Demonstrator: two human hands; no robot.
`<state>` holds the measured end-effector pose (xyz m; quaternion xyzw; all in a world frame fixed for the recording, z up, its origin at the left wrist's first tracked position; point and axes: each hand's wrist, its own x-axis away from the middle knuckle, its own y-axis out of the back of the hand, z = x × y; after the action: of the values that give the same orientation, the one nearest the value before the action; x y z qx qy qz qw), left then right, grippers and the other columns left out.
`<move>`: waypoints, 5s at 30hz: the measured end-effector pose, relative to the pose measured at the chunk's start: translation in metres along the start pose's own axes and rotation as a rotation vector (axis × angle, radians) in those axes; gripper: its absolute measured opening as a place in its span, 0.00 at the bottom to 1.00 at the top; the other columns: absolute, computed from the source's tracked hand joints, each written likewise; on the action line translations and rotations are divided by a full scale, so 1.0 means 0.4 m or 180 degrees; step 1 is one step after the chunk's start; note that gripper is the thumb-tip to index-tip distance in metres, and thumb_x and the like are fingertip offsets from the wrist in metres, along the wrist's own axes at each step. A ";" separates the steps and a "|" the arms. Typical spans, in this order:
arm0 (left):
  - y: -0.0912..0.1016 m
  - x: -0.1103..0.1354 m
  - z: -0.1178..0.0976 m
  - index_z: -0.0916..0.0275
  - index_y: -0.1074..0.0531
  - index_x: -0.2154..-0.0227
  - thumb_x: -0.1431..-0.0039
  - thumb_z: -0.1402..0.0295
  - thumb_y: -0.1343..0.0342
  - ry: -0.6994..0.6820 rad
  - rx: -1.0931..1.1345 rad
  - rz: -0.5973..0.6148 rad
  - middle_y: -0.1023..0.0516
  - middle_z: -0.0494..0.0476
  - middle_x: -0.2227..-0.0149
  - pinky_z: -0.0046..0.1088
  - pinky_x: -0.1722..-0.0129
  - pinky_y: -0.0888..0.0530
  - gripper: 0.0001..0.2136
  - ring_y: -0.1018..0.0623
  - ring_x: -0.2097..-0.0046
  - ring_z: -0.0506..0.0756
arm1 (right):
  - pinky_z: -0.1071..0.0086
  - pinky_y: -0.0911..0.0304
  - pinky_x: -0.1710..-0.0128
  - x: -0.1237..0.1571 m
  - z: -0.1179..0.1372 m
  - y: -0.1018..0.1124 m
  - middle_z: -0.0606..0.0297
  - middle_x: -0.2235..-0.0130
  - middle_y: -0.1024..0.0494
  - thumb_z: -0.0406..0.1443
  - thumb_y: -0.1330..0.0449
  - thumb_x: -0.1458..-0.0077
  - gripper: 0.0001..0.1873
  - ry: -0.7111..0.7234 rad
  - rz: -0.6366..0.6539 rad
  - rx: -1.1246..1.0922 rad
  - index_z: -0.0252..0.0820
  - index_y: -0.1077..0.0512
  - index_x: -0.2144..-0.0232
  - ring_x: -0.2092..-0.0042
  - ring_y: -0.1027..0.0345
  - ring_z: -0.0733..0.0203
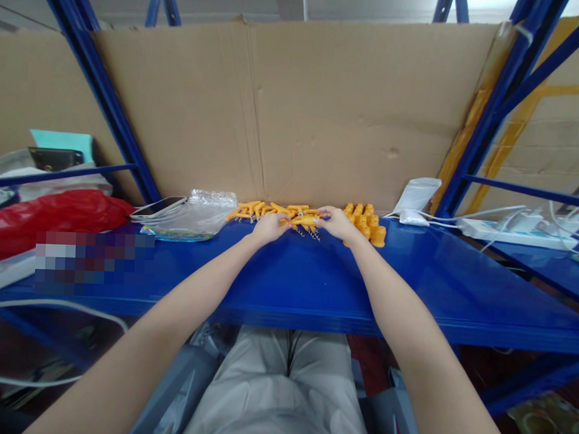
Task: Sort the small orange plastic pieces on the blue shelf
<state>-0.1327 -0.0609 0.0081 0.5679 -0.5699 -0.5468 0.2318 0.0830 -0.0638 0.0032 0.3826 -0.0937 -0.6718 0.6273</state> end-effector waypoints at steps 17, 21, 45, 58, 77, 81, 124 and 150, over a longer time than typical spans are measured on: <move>0.013 -0.005 0.018 0.63 0.28 0.52 0.40 0.75 0.44 0.0734 0.1774 0.1071 0.29 0.45 0.77 0.18 0.84 0.42 0.13 0.35 0.83 0.43 | 0.60 0.28 0.48 -0.019 -0.037 -0.007 0.52 0.50 0.20 0.24 0.34 0.50 0.16 0.0238 0.0158 -0.0388 0.36 0.24 0.58 0.54 0.23 0.58; 0.015 -0.005 0.030 0.64 0.29 0.54 0.37 0.71 0.44 0.0796 0.2187 0.1162 0.26 0.47 0.76 0.16 0.84 0.40 0.09 0.33 0.83 0.42 | 0.60 0.29 0.48 -0.015 -0.029 -0.003 0.51 0.50 0.21 0.24 0.35 0.50 0.16 0.0194 0.0169 -0.0391 0.35 0.24 0.57 0.54 0.23 0.58; -0.015 -0.009 0.007 0.62 0.33 0.49 0.39 0.72 0.42 0.0260 0.1309 0.0454 0.28 0.45 0.78 0.19 0.78 0.27 0.16 0.25 0.78 0.48 | 0.59 0.30 0.48 -0.023 -0.054 0.017 0.55 0.58 0.19 0.31 0.32 0.51 0.16 0.0013 0.0303 -0.0496 0.38 0.25 0.59 0.55 0.24 0.57; 0.000 0.006 -0.002 0.60 0.34 0.51 0.40 0.69 0.41 -0.0038 0.0817 0.0185 0.25 0.48 0.72 0.20 0.74 0.28 0.15 0.24 0.77 0.48 | 0.56 0.27 0.56 -0.008 -0.030 0.034 0.53 0.67 0.18 0.46 0.35 0.44 0.15 -0.0353 0.0598 -0.0583 0.40 0.25 0.72 0.63 0.21 0.50; -0.008 0.000 0.007 0.60 0.35 0.54 0.42 0.69 0.38 -0.0023 0.1088 0.0203 0.25 0.47 0.71 0.19 0.76 0.30 0.15 0.28 0.79 0.46 | 0.54 0.26 0.61 0.003 -0.019 0.023 0.55 0.72 0.19 0.46 0.30 0.49 0.17 -0.0503 0.0733 -0.0790 0.41 0.29 0.68 0.70 0.22 0.52; -0.010 -0.002 0.009 0.60 0.35 0.53 0.42 0.68 0.38 -0.0041 0.1029 0.0210 0.25 0.48 0.71 0.19 0.76 0.29 0.15 0.27 0.78 0.46 | 0.53 0.26 0.60 0.003 -0.016 0.025 0.53 0.73 0.19 0.51 0.35 0.45 0.19 -0.0467 0.0863 -0.0716 0.42 0.29 0.72 0.69 0.21 0.50; -0.013 -0.003 0.018 0.60 0.33 0.50 0.41 0.69 0.41 -0.0275 0.0639 0.0024 0.21 0.53 0.68 0.29 0.59 0.25 0.16 0.20 0.67 0.54 | 0.63 0.28 0.66 0.011 0.003 0.028 0.55 0.75 0.21 0.56 0.40 0.44 0.27 -0.0360 0.1039 -0.0561 0.41 0.31 0.79 0.74 0.25 0.58; -0.066 -0.024 0.037 0.66 0.51 0.33 0.39 0.67 0.46 -0.1019 0.0352 -0.0092 0.38 0.70 0.34 0.39 0.35 0.37 0.34 0.34 0.34 0.61 | 0.65 0.32 0.70 -0.024 -0.016 0.019 0.67 0.69 0.26 0.47 0.35 0.51 0.18 0.0764 -0.0745 -0.0441 0.45 0.34 0.64 0.72 0.31 0.62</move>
<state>-0.1330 -0.0404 -0.0162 0.4936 -0.6206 -0.6013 0.0986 0.0921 -0.0542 0.0075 0.4242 0.0735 -0.6945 0.5765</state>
